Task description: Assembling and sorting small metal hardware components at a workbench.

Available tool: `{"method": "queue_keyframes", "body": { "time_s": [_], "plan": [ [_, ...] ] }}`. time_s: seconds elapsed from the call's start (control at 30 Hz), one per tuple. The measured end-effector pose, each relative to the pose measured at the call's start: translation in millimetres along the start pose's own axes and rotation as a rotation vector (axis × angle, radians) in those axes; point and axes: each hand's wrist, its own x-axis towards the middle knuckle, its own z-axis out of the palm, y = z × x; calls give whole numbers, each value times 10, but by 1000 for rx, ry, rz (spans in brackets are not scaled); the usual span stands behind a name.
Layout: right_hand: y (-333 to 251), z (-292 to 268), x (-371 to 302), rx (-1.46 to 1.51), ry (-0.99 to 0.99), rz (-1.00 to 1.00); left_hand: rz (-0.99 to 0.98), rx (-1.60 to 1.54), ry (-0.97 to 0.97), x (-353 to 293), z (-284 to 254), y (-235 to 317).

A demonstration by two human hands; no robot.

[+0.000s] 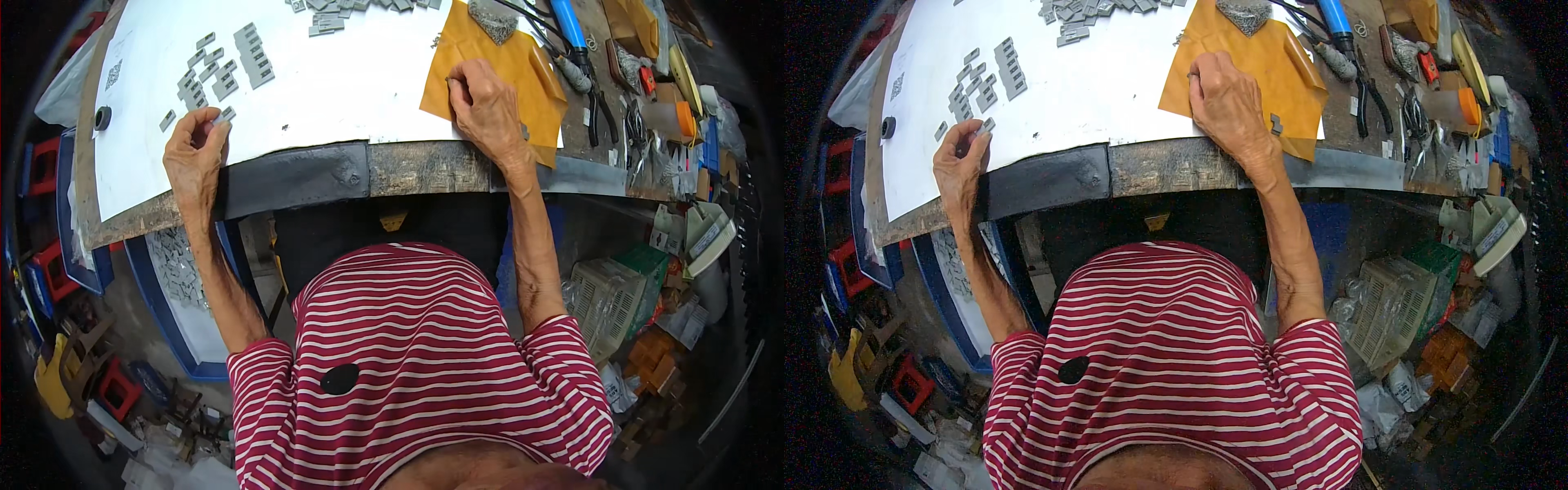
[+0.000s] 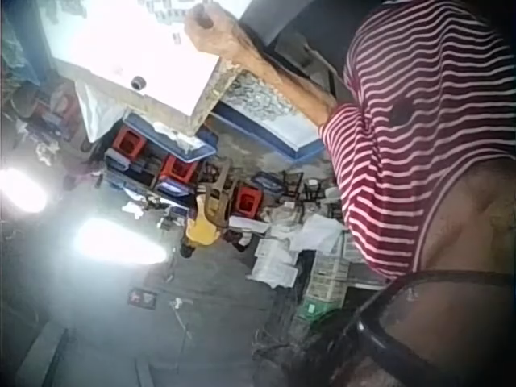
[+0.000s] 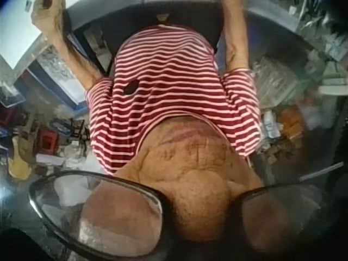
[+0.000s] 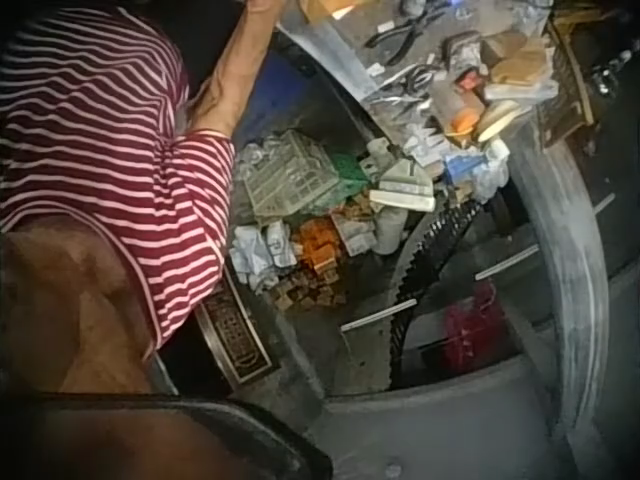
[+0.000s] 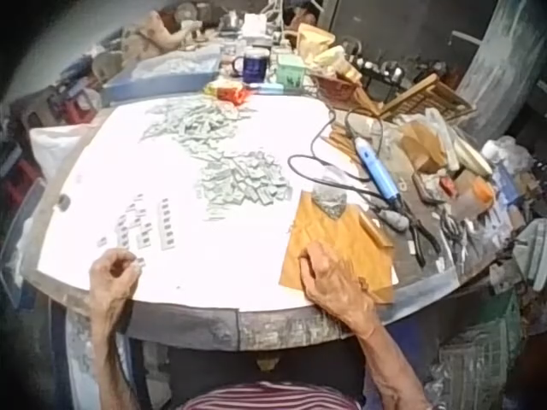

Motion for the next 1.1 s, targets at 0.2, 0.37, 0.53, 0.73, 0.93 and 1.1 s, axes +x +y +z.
{"method": "queue_keyframes", "body": {
  "time_s": [0.2, 0.37, 0.53, 0.73, 0.93, 1.1],
  "plan": [
    [45, -5, -1, 30, 1, 1, 5, -17, -20, 6, 14, -26],
    [75, -49, 7, 198, -24, 136, 5, -4, 12, -18, 30, 8],
    [142, -128, -2, 791, -117, 537, 15, -11, -3, -40, 33, 32],
    [225, -173, 4, 1469, -128, 677, 80, 103, 26, -47, 32, -19],
    [288, -194, 1, 1569, -108, 713, 86, 59, 51, -55, 67, -5],
    [295, -196, 2, 1545, -95, 723, 91, 73, 128, -76, 94, 60]
  ]
}}
